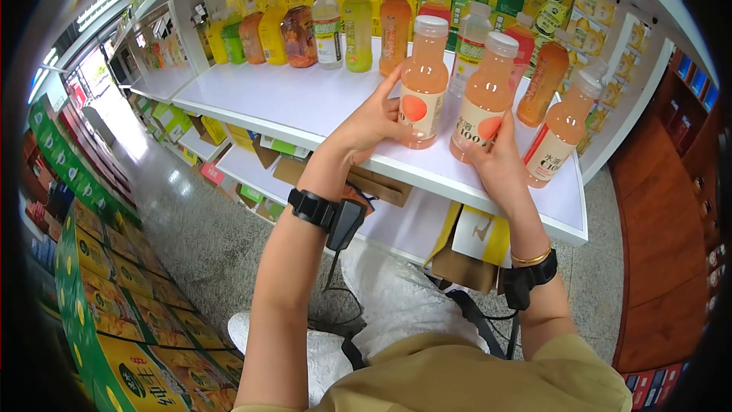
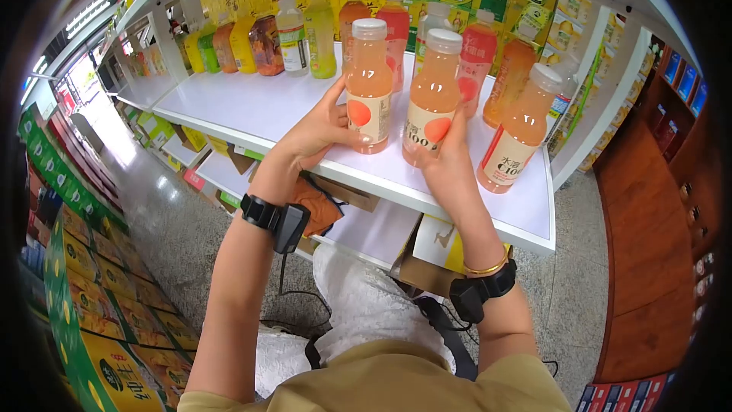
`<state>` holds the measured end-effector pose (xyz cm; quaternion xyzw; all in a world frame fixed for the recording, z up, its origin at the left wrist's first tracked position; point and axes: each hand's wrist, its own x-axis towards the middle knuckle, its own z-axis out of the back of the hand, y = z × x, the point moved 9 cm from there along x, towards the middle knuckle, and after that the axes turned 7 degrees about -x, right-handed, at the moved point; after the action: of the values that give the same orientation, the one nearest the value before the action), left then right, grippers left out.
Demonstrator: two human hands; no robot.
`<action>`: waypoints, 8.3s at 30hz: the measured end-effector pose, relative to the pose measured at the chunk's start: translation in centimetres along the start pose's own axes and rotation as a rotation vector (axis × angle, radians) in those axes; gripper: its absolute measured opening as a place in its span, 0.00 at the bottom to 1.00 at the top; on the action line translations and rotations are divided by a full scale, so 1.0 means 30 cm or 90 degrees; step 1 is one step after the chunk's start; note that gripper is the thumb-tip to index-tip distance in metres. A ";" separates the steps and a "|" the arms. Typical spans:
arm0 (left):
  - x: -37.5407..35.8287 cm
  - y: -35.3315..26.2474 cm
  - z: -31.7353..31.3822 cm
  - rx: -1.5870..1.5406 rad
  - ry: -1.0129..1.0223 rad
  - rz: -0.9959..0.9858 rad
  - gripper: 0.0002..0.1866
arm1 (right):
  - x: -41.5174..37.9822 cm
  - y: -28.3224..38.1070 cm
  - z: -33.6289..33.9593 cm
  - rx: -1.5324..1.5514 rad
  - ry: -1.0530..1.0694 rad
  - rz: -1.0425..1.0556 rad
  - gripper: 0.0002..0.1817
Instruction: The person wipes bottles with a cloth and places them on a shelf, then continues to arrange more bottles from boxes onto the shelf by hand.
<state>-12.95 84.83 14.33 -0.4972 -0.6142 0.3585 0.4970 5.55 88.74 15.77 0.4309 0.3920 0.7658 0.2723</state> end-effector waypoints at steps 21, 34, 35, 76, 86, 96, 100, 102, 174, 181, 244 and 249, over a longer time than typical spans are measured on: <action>-0.163 -0.030 -0.410 0.522 -0.243 -0.450 0.46 | -0.101 -0.090 0.420 0.025 0.004 -0.069 0.48; 0.122 0.094 -0.463 0.155 -0.122 -0.127 0.62 | -0.146 -0.204 0.607 -0.147 -0.063 -0.126 0.38; 0.141 0.100 -0.501 0.127 -0.101 -0.115 0.63 | -0.152 -0.202 0.616 -0.147 -0.067 -0.133 0.38; 0.363 0.259 -0.634 0.059 0.059 -0.049 0.46 | -0.137 -0.283 0.675 -0.209 -0.199 -0.090 0.37; 0.378 0.275 -0.627 0.068 0.054 -0.075 0.47 | -0.133 -0.296 0.680 -0.273 -0.200 -0.073 0.37; 0.379 0.278 -0.622 0.126 0.010 -0.094 0.50 | -0.135 -0.291 0.670 -0.193 -0.184 -0.064 0.34; 0.377 0.280 -0.615 0.120 0.004 -0.086 0.48 | -0.141 -0.270 0.666 -0.211 -0.192 -0.062 0.34; 0.380 0.289 -0.613 0.121 0.008 -0.072 0.47 | -0.143 -0.265 0.661 -0.209 -0.177 -0.069 0.35; 0.073 0.033 -0.312 0.203 -0.252 -0.246 0.47 | -0.137 -0.320 0.647 -0.137 -0.123 -0.063 0.34; -0.512 -0.274 -0.677 -0.358 0.251 -0.748 0.23 | -0.133 -0.420 0.737 -0.032 -0.153 -0.063 0.27; -0.758 0.131 0.222 -0.937 0.197 -0.203 0.30 | 0.437 -0.969 -0.850 -0.363 0.147 -0.163 0.34; -0.725 0.157 0.205 -0.920 0.215 -0.139 0.29 | 0.353 -0.864 -0.840 -0.499 0.104 -0.104 0.30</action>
<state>-17.44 65.30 2.87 -0.6844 -0.6578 -0.2665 0.1670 -19.48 101.63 -9.25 0.1993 0.1236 0.8649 0.4437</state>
